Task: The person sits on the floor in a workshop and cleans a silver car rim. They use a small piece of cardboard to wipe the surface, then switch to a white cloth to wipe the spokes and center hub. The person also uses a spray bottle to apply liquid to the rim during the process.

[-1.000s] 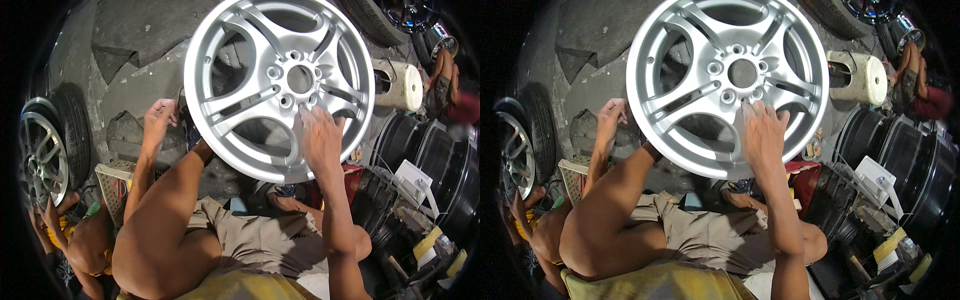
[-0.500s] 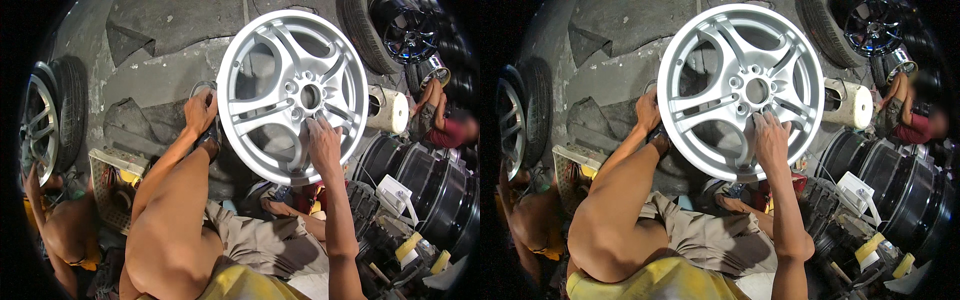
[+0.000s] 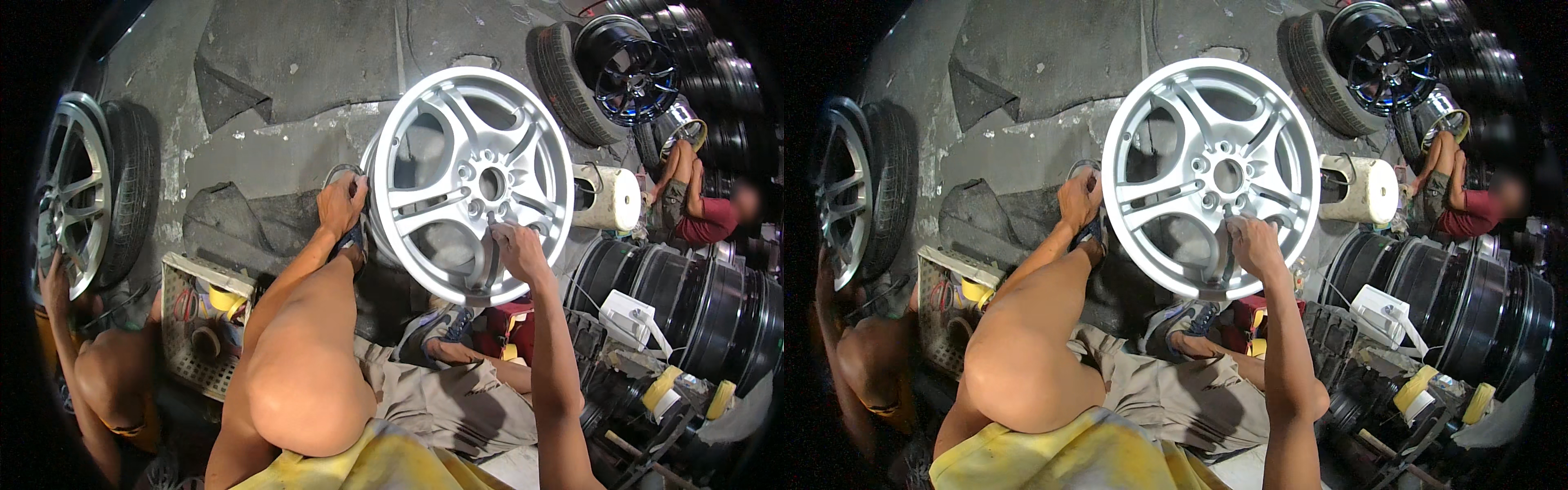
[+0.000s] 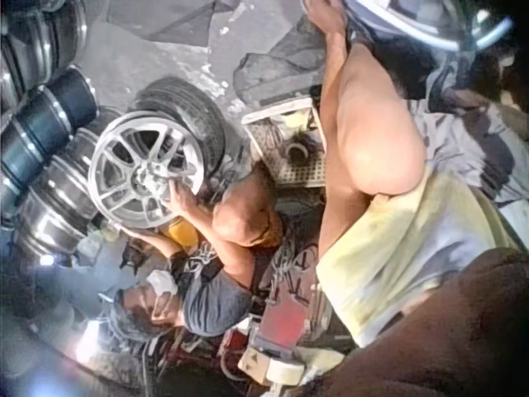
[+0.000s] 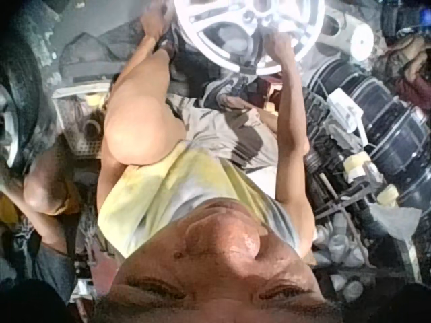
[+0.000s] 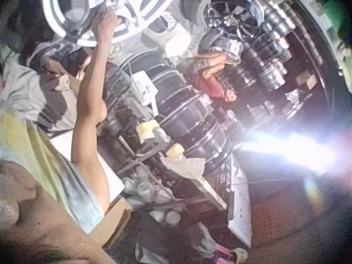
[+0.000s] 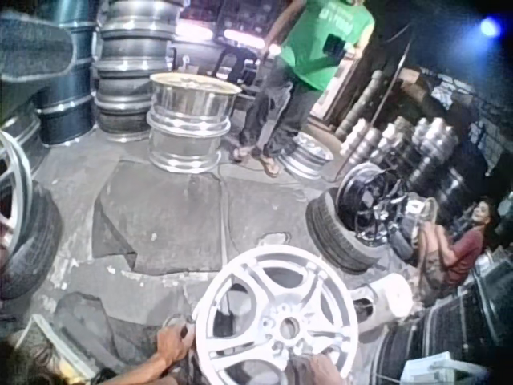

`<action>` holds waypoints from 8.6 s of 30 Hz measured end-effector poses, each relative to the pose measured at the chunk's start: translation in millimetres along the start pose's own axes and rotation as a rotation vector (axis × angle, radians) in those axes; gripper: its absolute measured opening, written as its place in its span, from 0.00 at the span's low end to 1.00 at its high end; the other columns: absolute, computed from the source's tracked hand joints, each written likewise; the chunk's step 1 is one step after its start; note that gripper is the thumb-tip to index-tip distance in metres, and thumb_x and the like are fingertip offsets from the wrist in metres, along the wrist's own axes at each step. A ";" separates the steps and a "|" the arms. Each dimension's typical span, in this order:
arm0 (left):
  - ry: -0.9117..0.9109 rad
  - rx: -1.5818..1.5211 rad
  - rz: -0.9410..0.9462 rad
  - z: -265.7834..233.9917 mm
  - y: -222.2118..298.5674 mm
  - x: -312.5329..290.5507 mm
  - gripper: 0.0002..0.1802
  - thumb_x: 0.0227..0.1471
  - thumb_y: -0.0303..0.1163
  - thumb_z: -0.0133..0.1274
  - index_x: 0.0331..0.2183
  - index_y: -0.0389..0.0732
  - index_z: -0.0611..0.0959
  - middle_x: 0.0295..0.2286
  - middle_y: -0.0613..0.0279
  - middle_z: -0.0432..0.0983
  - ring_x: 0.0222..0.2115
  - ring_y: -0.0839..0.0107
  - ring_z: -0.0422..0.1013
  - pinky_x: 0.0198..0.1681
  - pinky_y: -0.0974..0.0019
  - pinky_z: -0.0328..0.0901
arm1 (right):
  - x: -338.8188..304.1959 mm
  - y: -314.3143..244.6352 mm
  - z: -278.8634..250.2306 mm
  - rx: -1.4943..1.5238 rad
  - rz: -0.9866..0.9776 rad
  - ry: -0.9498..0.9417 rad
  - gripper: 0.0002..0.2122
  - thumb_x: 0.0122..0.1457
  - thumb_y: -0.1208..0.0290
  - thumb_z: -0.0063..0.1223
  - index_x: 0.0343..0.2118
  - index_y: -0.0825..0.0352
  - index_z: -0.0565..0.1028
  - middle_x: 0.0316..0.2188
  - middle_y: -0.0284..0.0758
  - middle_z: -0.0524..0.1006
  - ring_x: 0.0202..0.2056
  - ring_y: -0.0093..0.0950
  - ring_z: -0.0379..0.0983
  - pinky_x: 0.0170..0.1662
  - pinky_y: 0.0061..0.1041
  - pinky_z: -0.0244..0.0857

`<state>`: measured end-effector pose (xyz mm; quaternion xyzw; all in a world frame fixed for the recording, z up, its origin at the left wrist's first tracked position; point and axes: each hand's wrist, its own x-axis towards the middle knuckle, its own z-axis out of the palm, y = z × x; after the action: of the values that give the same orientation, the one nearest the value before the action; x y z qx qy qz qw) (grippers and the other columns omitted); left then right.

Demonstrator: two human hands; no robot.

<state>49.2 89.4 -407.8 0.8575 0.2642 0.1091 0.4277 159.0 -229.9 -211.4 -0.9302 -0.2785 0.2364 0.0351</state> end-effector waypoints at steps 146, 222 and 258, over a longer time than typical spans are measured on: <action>-0.654 0.416 0.149 -3.8 181.4 34.6 0.50 0.65 0.64 0.29 0.46 0.20 0.81 0.47 0.25 0.75 0.53 0.35 0.70 0.59 0.47 0.63 | -175.9 -33.9 135.2 1.564 0.635 0.875 0.15 0.67 0.68 0.56 0.47 0.77 0.77 0.34 0.36 0.82 0.30 0.26 0.80 0.36 0.23 0.76; 0.006 0.327 -0.587 -19.0 -46.6 -12.6 0.42 0.45 0.37 0.69 0.54 0.45 0.59 0.50 0.44 0.57 0.54 0.38 0.62 0.52 0.38 0.70 | -81.2 -116.3 87.3 0.049 0.225 0.563 0.13 0.66 0.66 0.48 0.41 0.66 0.82 0.42 0.43 0.69 0.46 0.41 0.65 0.45 0.42 0.56; 0.004 0.250 -0.610 -17.8 -47.3 -5.3 0.44 0.39 0.35 0.70 0.53 0.42 0.61 0.51 0.38 0.57 0.54 0.35 0.62 0.54 0.40 0.68 | -45.7 -120.2 82.2 0.175 0.507 0.484 0.18 0.68 0.62 0.44 0.37 0.72 0.82 0.44 0.48 0.73 0.51 0.47 0.67 0.50 0.51 0.59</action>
<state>20.4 121.8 -434.2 0.7845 0.5212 -0.0559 0.3315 27.4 -158.6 -241.4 -0.9922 -0.0013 0.0336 0.1199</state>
